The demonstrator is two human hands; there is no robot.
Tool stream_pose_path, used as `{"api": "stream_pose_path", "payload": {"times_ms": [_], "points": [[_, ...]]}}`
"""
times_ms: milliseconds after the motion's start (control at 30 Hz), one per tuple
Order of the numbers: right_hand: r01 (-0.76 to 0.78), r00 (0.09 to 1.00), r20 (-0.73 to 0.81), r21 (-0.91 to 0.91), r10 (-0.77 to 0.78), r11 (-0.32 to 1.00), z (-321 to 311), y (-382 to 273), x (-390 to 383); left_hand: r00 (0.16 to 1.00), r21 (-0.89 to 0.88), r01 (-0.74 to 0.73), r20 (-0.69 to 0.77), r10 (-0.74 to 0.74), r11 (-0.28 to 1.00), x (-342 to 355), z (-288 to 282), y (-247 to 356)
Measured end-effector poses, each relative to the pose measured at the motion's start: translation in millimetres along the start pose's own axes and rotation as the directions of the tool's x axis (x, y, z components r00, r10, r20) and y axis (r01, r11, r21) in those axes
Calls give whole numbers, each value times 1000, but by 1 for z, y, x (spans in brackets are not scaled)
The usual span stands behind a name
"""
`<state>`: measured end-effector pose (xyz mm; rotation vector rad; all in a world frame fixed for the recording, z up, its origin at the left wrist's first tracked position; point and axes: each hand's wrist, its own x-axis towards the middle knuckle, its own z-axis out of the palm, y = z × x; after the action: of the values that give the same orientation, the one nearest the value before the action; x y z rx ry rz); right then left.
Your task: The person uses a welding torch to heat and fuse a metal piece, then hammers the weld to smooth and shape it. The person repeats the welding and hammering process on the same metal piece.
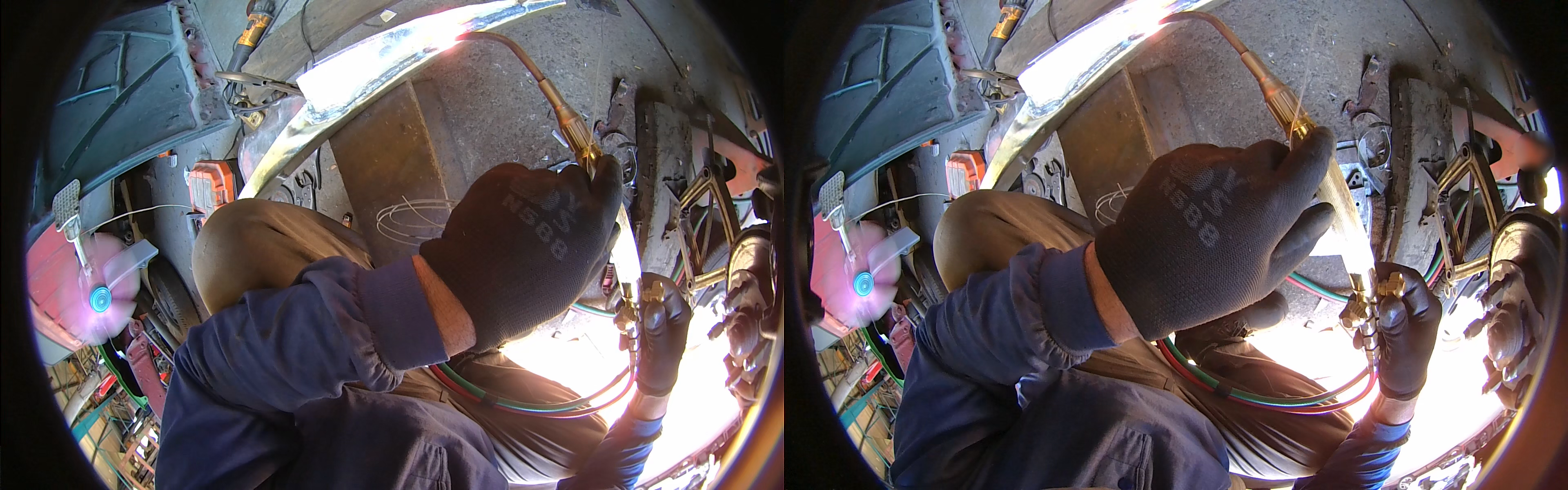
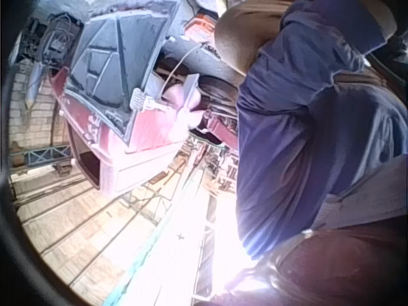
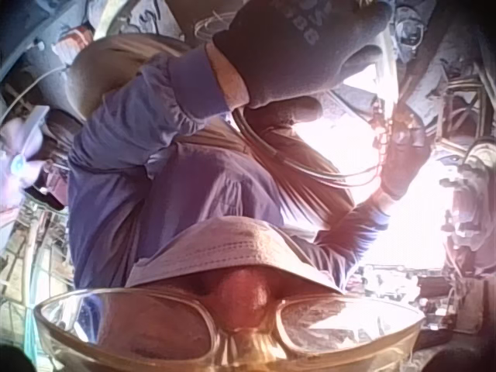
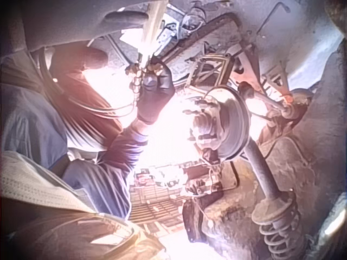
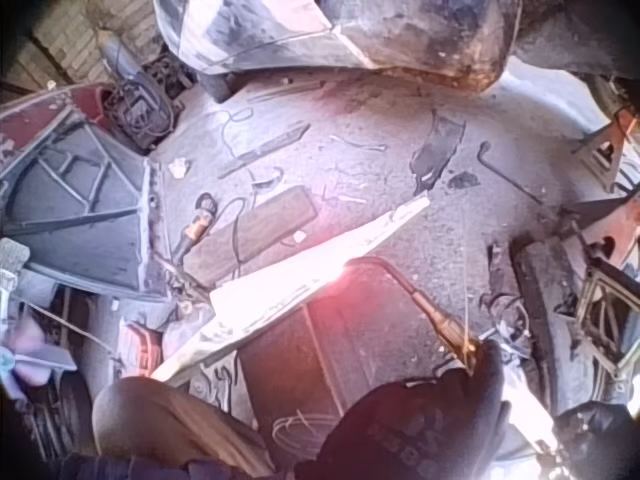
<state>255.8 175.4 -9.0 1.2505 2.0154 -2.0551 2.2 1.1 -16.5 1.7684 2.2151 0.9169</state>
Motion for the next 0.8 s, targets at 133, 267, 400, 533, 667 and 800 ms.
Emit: {"api": "stream_pose_path", "payload": {"times_ms": [133,267,400,533,667,800], "points": [[-3,1000,-25,-5,3,1000,1,0,0,998,119,-17,70,9,993,-1,1,2],[-8,1000,-29,5,8,1000,2,0,-1,999,118,-45,29,42,992,0,-2,2],[-9,1000,-5,13,9,1000,1,-1,0,1000,-17,27,-14,-27,999,4,-4,2],[-19,1000,-12,-15,19,1000,0,-2,0,998,-12,3,-58,-4,1000,5,-3,1],[-20,1000,-9,3,20,1000,1,-2,0,998,-23,39,-46,-40,999,1,-3,2],[-27,1000,6,23,26,999,1,-2,0,999,83,-30,-28,33,996,1,4,-2]]}}
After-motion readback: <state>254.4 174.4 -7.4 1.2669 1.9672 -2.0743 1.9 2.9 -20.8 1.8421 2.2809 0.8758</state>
